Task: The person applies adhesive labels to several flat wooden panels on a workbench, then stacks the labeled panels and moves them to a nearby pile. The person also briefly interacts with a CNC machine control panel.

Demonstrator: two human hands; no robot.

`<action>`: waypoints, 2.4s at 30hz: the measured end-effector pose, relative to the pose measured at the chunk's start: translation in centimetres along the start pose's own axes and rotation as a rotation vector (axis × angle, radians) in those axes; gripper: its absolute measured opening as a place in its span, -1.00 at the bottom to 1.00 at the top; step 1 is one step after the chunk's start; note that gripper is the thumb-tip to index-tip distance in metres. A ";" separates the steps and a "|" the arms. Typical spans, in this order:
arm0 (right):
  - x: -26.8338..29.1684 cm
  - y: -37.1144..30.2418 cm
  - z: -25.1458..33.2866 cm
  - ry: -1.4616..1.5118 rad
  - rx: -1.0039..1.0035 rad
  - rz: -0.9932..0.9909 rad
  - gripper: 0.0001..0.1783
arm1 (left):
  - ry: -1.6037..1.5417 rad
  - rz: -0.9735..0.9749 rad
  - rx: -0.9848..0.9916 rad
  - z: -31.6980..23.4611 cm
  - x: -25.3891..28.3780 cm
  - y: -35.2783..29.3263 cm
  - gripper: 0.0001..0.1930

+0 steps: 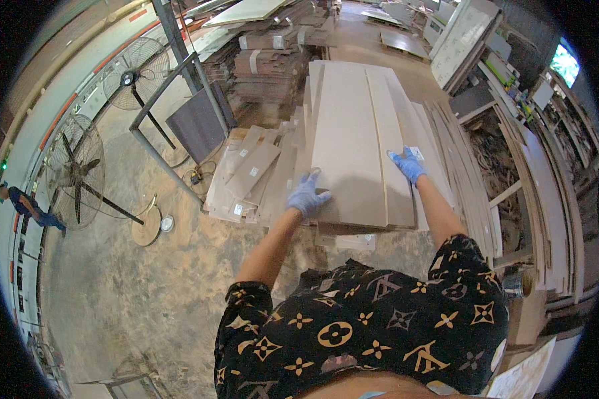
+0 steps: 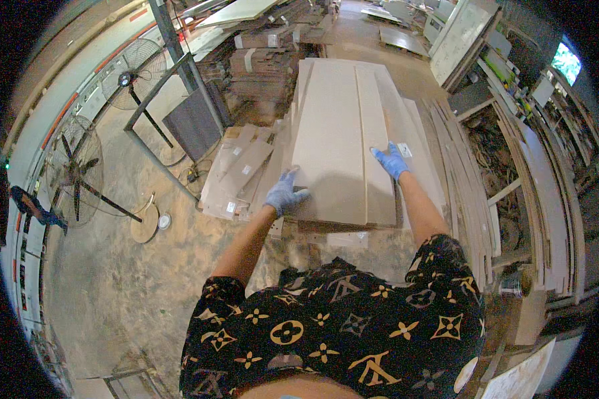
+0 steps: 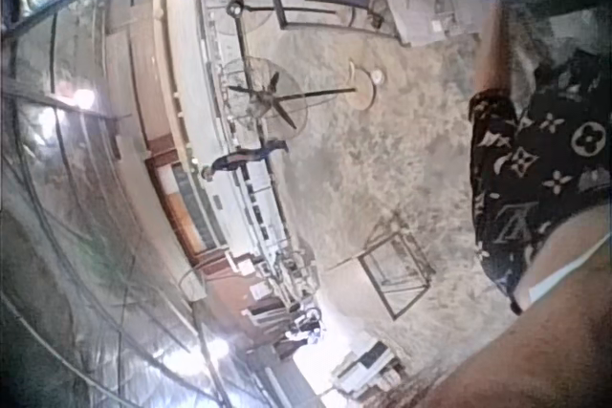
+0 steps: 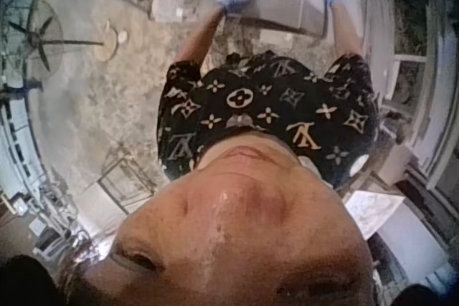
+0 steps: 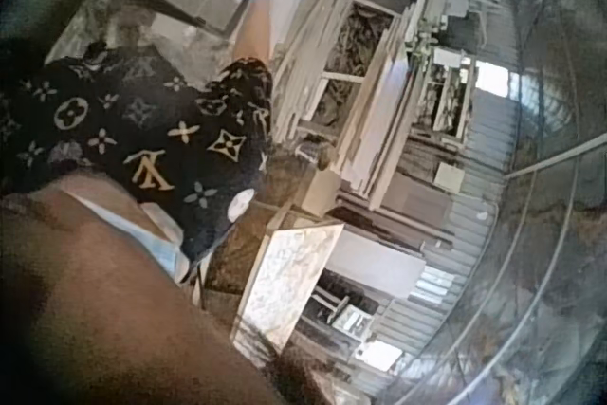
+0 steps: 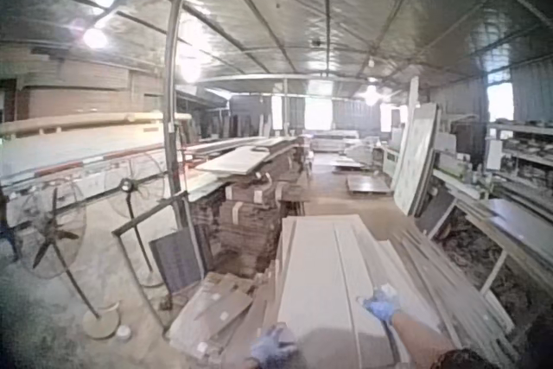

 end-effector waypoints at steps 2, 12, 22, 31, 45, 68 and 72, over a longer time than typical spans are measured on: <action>-0.2 1.0 -0.2 0.037 0.028 -0.053 0.10 | -0.075 -0.066 -0.004 -0.2 -0.1 0.9 -0.30; -0.4 -4.5 3.5 -0.386 0.030 -0.200 0.02 | -1.083 -0.187 -0.060 2.3 -5.2 -6.1 -0.45; -2.6 -4.3 5.0 0.209 0.211 -0.155 -0.33 | -1.291 -0.484 0.449 12.9 -10.9 -25.6 -0.54; -15.5 -0.8 17.5 0.573 0.486 -0.049 -0.46 | -1.722 -0.959 0.942 22.3 -26.0 -52.8 -0.64; -54.0 -10.1 26.6 0.057 0.489 0.866 -0.49 | -2.020 -1.523 1.461 7.6 -40.5 -72.2 -0.63; -89.2 -75.5 59.8 -0.218 0.124 2.035 -0.37 | -1.702 -1.941 1.741 1.7 -32.8 -88.5 -0.58; -92.6 -85.6 61.4 -0.020 -0.068 2.120 -0.22 | -1.554 -1.675 1.793 1.8 -37.7 -95.5 -0.59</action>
Point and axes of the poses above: each hand's wrist, its own y-axis towards the middle knuckle, its own x-axis out of the back of the hand, z = x × y, the point moved 2 cm from there along y, towards the middle knuckle, and after that the axes turned 13 degrees about z, right-handed, at the moved point
